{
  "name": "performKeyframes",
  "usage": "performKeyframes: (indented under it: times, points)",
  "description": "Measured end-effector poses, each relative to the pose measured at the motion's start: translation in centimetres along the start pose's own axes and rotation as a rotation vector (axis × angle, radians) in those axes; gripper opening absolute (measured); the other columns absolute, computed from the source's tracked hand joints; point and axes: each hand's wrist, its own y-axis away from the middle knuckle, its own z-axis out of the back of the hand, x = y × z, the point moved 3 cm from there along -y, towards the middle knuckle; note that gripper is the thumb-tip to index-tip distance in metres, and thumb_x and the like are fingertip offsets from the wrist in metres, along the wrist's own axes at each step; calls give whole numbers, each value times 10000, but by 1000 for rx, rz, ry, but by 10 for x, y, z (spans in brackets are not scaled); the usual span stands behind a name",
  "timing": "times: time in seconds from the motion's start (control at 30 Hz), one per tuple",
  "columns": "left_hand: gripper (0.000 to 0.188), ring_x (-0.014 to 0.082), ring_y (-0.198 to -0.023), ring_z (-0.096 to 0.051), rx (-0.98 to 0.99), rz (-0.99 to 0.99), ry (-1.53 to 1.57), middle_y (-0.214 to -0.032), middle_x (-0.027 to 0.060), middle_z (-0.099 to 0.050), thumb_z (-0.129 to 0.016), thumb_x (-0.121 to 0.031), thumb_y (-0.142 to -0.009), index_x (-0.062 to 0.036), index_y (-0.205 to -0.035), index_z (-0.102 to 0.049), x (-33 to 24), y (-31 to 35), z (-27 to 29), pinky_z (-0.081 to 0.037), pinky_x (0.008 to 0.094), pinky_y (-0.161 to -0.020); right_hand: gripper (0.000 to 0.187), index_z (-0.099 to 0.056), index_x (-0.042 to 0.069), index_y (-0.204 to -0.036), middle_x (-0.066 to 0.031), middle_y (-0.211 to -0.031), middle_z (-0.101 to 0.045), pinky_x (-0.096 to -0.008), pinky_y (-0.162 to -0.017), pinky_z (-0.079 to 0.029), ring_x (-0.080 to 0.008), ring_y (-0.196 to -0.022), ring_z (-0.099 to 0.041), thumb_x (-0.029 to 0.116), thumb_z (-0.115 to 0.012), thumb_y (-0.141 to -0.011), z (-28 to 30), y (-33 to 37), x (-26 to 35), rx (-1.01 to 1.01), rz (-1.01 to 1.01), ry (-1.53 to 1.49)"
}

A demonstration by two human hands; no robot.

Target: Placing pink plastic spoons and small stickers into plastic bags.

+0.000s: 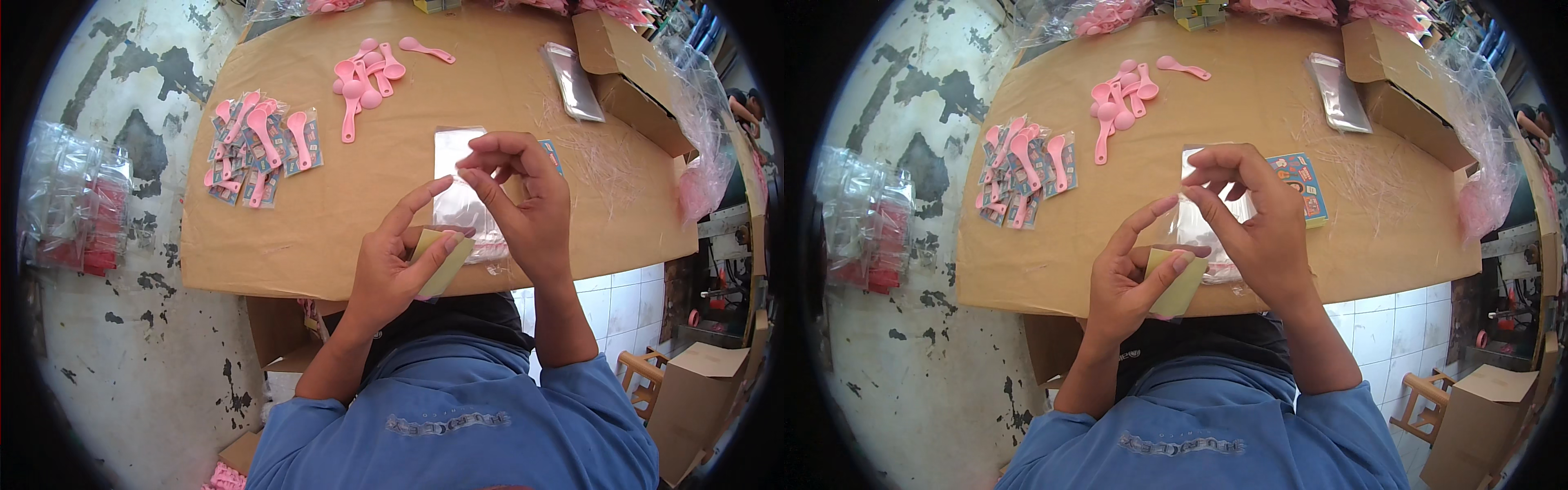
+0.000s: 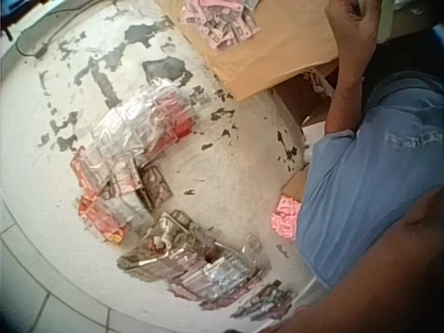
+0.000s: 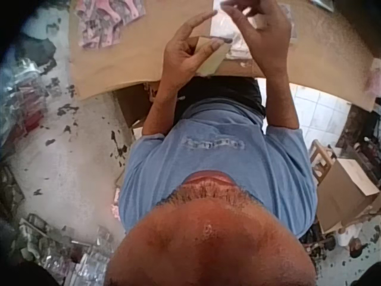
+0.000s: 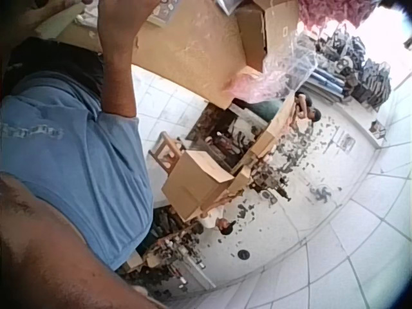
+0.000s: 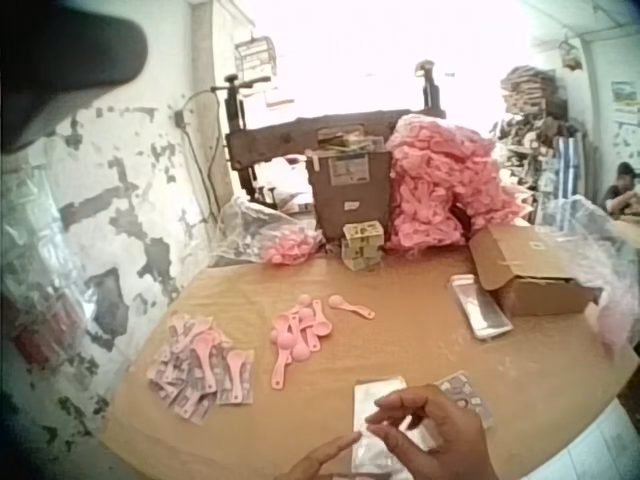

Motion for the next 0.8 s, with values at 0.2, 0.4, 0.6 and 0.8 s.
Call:
performKeyframes:
  times: [0.2, 0.4, 0.6, 0.8]
  points:
    - [572, -22, -590, -458, -108, -65, -45, -643, -44, -606, -676, -95, -983, -65, -1519, -478, 6, 1, 1, -297, 179, -537, 215, -727, 96, -975, -65, -1121, -653, -405, -843, -453, -286, -986, -566, 68, -784, -770, -1, 12, 15, -116, 457, 608]
    - [574, 11, -562, -271, -134, -123, -110, -624, -108, -316, -700, -105, -960, -89, -1505, -521, 9, 2, 5, -226, 217, -529, 209, -752, 96, -971, -50, -1129, -657, -390, -847, -457, -268, -996, -568, 69, -781, -765, -15, 14, 16, -185, 503, 692]
    - [585, -10, -702, -556, -98, -99, -317, -725, -20, -631, -679, -31, -966, 10, -1509, -466, -3, 6, 6, -373, 155, -605, 205, -742, 77, -942, -45, -1111, -669, -385, -851, -458, -268, -1007, -574, 38, -769, -742, -19, 14, 16, -194, 520, 726]
    - [596, -8, -697, -560, -57, -106, -388, -715, -18, -635, -675, -35, -964, -7, -1520, -461, -10, 6, 3, -367, 153, -609, 215, -685, 49, -929, -67, -1067, -677, -402, -851, -474, -293, -984, -596, 8, -752, -728, -16, 8, 12, -160, 514, 676]
